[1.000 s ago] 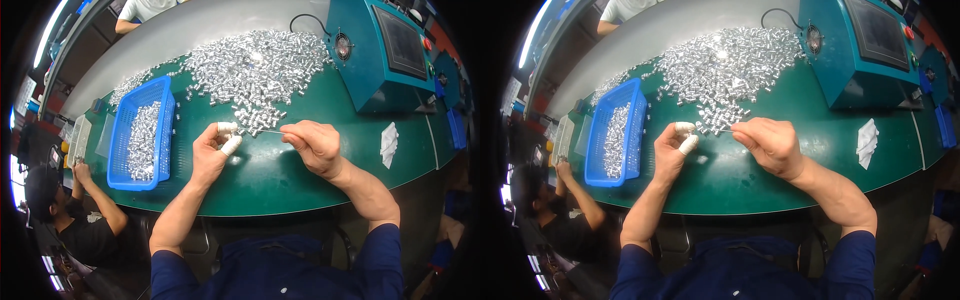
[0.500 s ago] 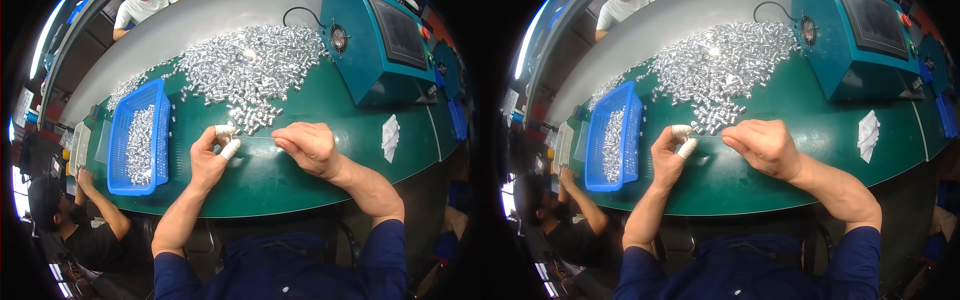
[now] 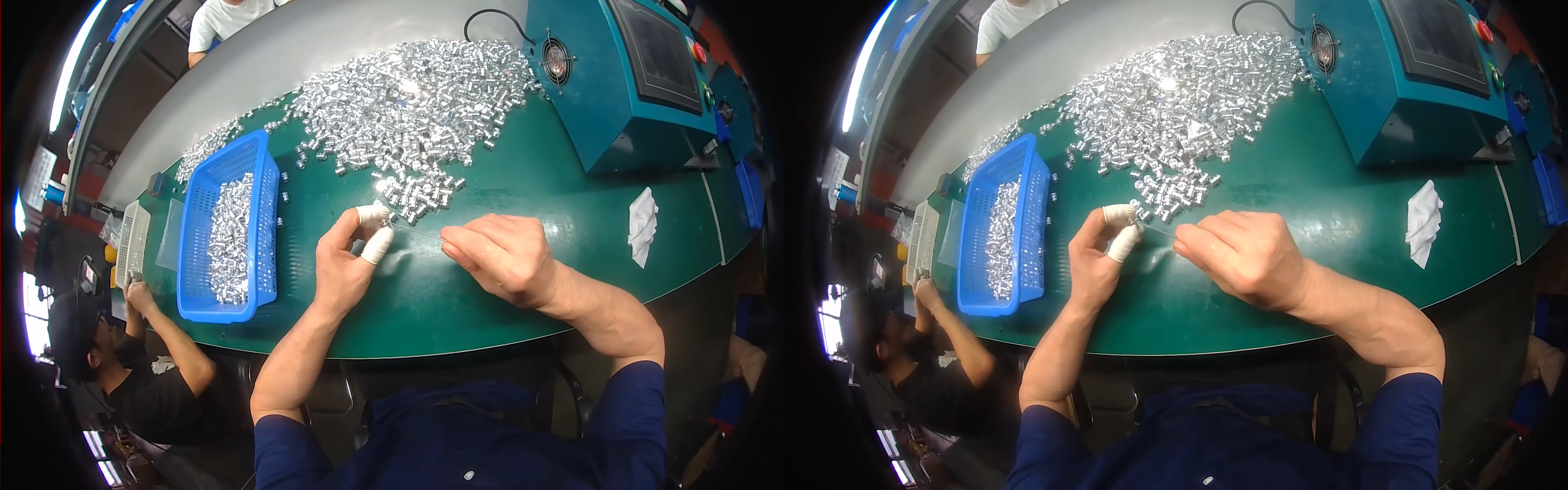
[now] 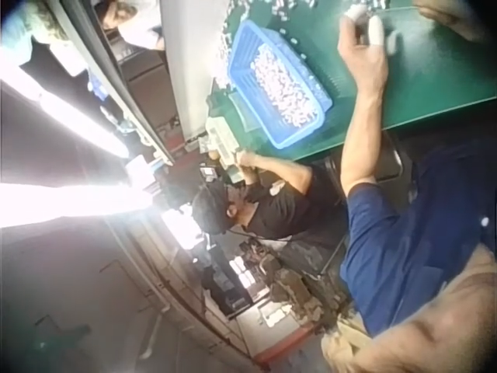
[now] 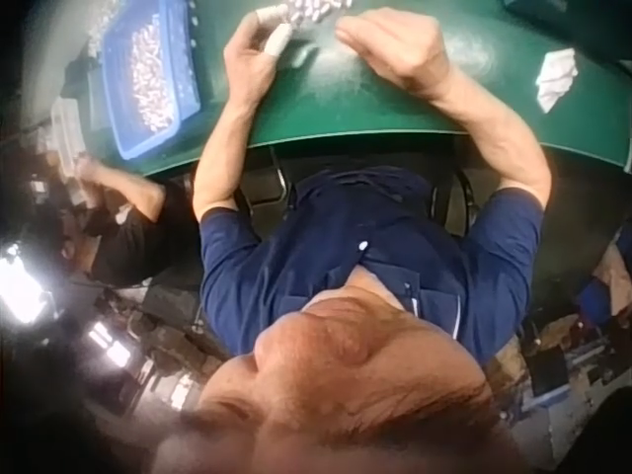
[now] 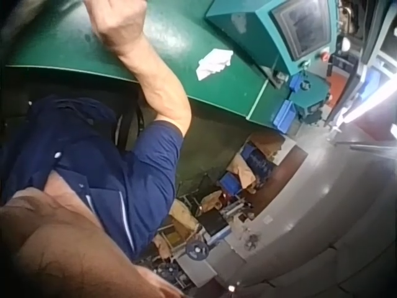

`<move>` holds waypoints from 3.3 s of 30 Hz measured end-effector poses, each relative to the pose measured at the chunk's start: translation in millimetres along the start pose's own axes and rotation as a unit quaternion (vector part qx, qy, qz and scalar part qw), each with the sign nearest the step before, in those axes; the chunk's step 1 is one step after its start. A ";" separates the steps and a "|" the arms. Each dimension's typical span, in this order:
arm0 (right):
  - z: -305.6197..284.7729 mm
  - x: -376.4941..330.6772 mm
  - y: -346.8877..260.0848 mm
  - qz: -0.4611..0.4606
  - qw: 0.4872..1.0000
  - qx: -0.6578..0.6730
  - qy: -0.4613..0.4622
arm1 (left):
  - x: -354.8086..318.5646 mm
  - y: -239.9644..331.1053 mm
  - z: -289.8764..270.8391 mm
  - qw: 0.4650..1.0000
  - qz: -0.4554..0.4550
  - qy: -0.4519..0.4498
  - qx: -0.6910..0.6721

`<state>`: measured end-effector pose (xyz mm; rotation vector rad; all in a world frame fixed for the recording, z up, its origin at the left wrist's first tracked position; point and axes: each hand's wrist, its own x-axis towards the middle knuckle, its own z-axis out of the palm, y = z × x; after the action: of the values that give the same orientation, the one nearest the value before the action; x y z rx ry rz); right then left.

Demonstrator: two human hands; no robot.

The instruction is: Stringing small silver metal components onto a thin wire or thread at a factory assembly workstation.

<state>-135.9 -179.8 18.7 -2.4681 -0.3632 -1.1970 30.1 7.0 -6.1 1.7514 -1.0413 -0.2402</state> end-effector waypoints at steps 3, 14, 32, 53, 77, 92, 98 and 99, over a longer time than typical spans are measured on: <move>-0.3 0.4 3.8 -0.003 1.000 0.017 0.014 | 2.9 1.4 3.1 0.973 -0.068 0.015 -0.222; 7.3 -6.1 -5.9 0.444 0.774 0.451 -0.005 | -2.1 -3.1 -2.1 0.975 -0.100 -0.005 -0.199; 10.5 -5.6 14.4 0.563 0.604 0.545 -0.142 | 0.8 4.9 2.5 0.997 0.031 -0.064 0.003; 13.9 -9.6 21.4 0.138 0.979 0.142 -0.047 | -1.8 -3.2 -3.0 0.991 -0.070 -0.022 -0.112; 29.7 -28.2 35.8 0.101 0.989 0.110 0.010 | -3.5 -17.2 7.3 0.995 -0.086 -0.036 -0.044; 22.3 -21.4 37.6 0.092 0.984 0.153 0.015 | 1.9 2.4 4.4 0.990 -0.074 -0.067 -0.095; 10.9 -8.2 24.9 0.363 0.863 0.318 -0.149 | -1.7 -1.5 4.0 0.998 0.012 -0.042 -0.042; 7.4 -3.2 22.6 0.540 0.678 0.450 -0.216 | -1.5 -0.2 2.3 0.998 0.046 -0.044 0.008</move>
<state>-124.0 -197.0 7.1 -1.4828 0.3400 0.1329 28.0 6.6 -7.7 1.7144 -1.1882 -0.2543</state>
